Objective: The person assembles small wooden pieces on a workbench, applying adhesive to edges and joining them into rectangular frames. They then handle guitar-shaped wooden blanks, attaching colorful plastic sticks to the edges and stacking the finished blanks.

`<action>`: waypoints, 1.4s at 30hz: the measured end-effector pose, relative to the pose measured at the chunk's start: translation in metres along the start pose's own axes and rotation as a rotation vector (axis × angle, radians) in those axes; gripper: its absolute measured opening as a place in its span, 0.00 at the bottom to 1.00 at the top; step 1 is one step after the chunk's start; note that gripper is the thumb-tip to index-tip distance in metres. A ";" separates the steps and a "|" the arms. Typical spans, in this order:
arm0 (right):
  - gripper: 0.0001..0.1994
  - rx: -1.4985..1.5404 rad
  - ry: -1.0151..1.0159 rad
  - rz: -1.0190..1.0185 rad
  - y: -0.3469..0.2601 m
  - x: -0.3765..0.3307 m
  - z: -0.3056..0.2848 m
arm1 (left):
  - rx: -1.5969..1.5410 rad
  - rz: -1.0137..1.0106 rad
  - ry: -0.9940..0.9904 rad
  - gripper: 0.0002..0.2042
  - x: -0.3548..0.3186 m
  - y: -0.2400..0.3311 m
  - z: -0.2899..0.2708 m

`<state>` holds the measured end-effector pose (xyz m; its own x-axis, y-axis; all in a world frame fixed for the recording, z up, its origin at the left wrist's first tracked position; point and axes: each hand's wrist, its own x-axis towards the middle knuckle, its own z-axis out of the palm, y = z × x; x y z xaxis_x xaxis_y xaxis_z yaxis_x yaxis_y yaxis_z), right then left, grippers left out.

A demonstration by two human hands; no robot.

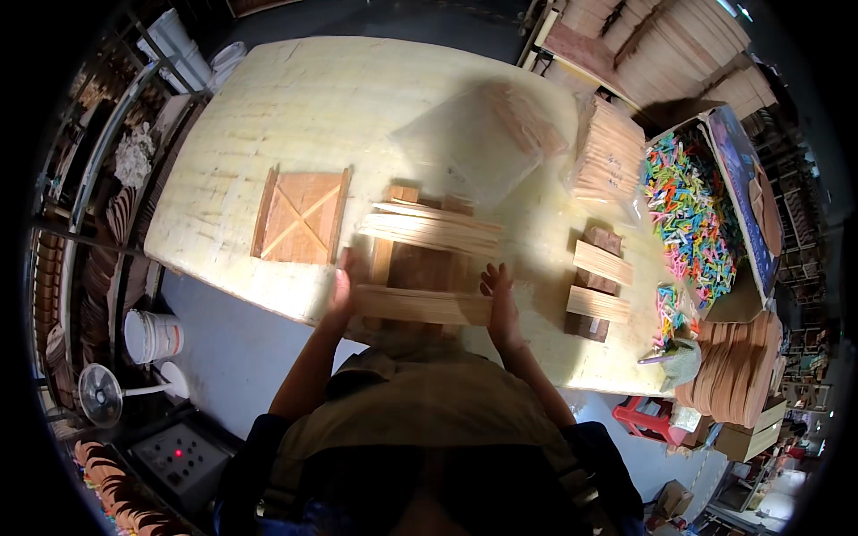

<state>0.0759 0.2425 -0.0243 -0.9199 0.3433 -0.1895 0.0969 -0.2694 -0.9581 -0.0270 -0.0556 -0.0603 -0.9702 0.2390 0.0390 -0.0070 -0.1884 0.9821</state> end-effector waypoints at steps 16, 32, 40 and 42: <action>0.13 0.098 0.027 0.322 -0.015 0.051 -0.013 | 1.089 0.601 -0.279 0.15 0.043 0.074 0.079; 0.12 0.117 0.002 0.423 -0.024 0.043 -0.013 | 1.052 0.549 -0.349 0.13 0.043 0.070 0.080; 0.27 0.102 0.070 0.359 -0.034 0.049 -0.007 | 1.066 0.528 -0.374 0.17 0.042 0.070 0.081; 0.30 0.006 0.052 0.365 -0.033 0.047 0.003 | 1.053 0.522 -0.392 0.17 0.042 0.070 0.081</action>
<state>0.0283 0.2645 -0.0007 -0.8043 0.2690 -0.5299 0.4130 -0.3881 -0.8239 -0.0482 0.0183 0.0245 -0.6592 0.6684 0.3444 0.7324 0.4671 0.4953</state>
